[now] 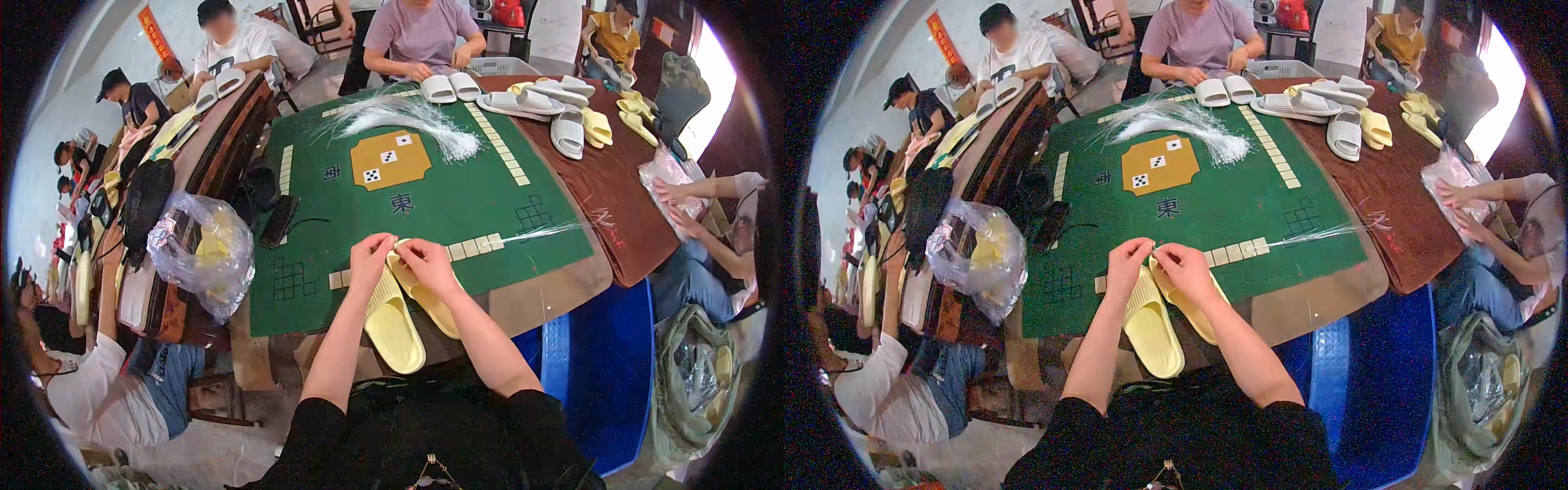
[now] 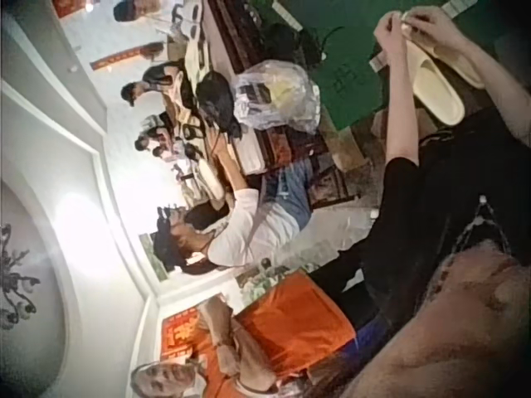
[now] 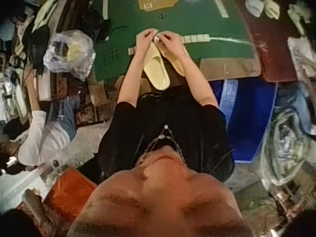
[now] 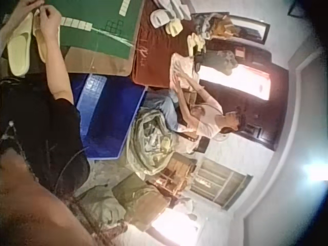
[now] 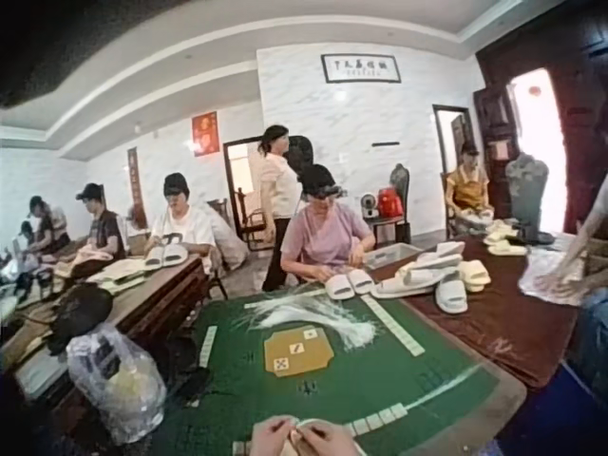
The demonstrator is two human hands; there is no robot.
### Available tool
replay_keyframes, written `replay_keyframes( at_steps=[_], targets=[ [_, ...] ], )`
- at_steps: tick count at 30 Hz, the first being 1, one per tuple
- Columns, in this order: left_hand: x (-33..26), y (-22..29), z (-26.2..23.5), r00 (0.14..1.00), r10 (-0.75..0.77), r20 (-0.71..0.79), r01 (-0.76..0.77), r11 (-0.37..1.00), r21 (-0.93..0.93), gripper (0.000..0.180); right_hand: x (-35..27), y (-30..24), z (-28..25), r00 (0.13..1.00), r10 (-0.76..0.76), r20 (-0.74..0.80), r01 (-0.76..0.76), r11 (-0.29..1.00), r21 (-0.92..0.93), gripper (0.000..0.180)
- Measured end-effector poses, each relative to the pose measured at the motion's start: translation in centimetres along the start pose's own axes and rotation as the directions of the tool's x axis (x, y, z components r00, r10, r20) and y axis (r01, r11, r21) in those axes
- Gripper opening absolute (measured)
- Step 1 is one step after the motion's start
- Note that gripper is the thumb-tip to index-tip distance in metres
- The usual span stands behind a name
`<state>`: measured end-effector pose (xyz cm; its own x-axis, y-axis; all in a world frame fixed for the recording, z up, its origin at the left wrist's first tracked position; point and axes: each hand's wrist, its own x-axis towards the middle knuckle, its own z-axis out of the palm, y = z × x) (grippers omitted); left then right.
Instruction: The person fastens pairs of slippers together by threading plastic tag ties through them on a table.
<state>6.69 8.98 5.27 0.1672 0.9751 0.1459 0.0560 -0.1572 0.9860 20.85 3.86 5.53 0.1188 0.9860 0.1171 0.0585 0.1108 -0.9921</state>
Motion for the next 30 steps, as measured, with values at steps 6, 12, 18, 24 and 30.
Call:
replay_keyframes(
  at_steps=[6, 12, 18, 24, 30],
  targets=[
    [-0.1, 0.2, 0.2, 1.0, -0.024, -0.017, 0.023, 0.999, -0.042, 0.018, -0.1, -0.2, -0.1, 0.999, -0.041, 0.004, 0.041, 0.998, -0.038, 0.019],
    [-0.4, -0.1, -0.2, 1.0, -0.027, 0.015, 0.027, 1.0, -0.009, 0.02, -0.2, 0.5, 0.1, 1.0, -0.022, -0.006, 0.022, 1.0, 0.001, 0.02],
    [-1.0, 0.1, -0.9, 0.991, 0.134, 0.013, -0.132, 0.948, 0.29, 0.016, -0.3, 1.2, 0.8, 0.994, -0.1, -0.034, 0.094, 0.987, -0.128, 0.019],
    [-0.3, 1.4, 1.0, 0.889, 0.433, 0.148, -0.441, 0.727, 0.526, 0.011, -1.1, -0.6, -0.6, 0.976, -0.189, -0.104, 0.144, 0.93, -0.338, 0.018],
    [-0.9, -0.3, -1.3, 0.885, 0.44, 0.153, -0.451, 0.731, 0.512, 0.009, -0.9, 0.6, 1.7, 0.97, -0.22, -0.106, 0.17, 0.92, -0.354, 0.016]
  ],
)
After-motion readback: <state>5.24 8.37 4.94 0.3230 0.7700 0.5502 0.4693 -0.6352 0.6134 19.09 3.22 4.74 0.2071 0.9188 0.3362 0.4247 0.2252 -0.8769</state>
